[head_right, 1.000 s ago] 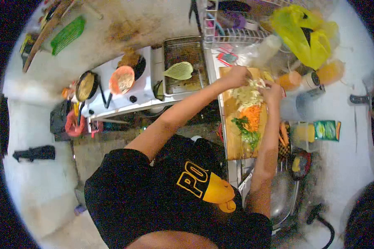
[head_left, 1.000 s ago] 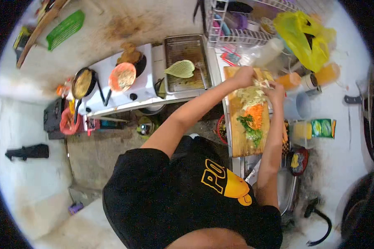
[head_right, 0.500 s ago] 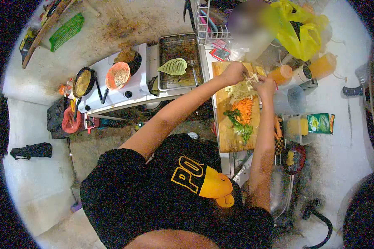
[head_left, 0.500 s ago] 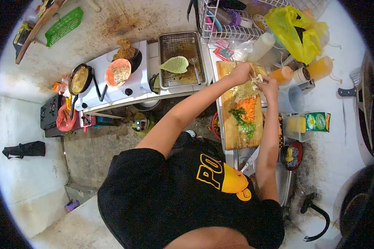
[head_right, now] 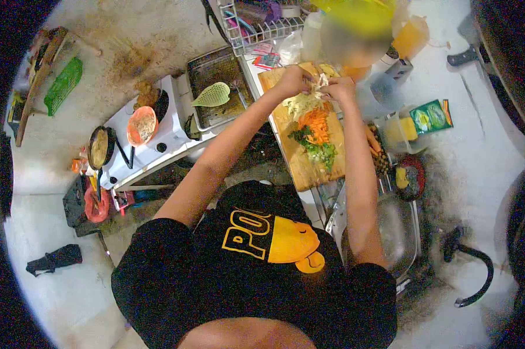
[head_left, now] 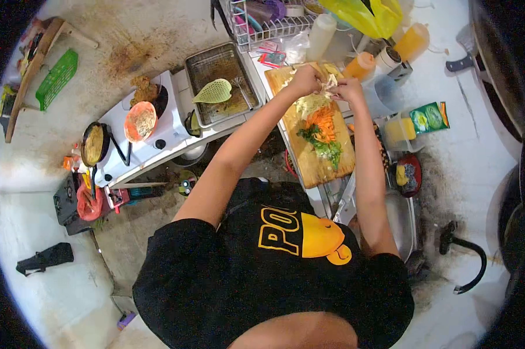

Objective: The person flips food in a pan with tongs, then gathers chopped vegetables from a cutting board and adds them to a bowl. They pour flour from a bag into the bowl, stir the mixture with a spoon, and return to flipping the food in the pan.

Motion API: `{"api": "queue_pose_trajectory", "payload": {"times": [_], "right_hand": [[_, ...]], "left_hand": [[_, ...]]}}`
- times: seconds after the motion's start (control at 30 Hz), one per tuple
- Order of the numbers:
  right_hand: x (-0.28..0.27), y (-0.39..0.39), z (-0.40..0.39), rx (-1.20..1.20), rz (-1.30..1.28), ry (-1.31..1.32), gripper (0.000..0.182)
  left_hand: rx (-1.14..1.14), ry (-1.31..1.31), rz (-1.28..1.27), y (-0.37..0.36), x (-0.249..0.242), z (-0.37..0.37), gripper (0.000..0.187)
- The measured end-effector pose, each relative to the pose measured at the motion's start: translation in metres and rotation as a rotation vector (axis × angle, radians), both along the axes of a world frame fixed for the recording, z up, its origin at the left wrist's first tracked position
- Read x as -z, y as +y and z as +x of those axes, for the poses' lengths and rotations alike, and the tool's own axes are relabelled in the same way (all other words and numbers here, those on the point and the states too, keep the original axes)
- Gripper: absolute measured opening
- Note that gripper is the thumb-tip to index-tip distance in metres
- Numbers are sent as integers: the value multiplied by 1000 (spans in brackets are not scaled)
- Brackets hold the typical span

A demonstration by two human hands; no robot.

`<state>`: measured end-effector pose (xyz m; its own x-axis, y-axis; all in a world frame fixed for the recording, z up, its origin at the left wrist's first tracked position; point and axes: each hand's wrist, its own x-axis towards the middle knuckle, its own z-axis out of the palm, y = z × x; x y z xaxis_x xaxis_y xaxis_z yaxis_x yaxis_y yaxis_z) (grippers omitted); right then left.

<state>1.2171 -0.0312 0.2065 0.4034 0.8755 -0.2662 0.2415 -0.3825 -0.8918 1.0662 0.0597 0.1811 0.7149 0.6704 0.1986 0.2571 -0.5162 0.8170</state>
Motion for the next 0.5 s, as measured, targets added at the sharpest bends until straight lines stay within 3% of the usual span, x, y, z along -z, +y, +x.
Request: {"api": "queue_pose_trajectory", "payload": {"times": [0.07, 0.17, 0.33, 0.4, 0.5], "right_hand": [[6, -3, 2, 6, -37, 7, 13], [8, -15, 1, 41, 6, 110, 20], [0, -80, -10, 62, 61, 62, 20], [7, -109, -12, 82, 23, 20, 20], [19, -141, -18, 64, -97, 41, 23]], "left_hand": [[33, 51, 87, -3, 3, 0, 25], [31, 23, 2, -18, -5, -2, 22], [90, -20, 48, -68, -16, -9, 22], [130, 94, -84, -96, -21, -15, 23], [178, -10, -21, -125, 5, -16, 24]]}}
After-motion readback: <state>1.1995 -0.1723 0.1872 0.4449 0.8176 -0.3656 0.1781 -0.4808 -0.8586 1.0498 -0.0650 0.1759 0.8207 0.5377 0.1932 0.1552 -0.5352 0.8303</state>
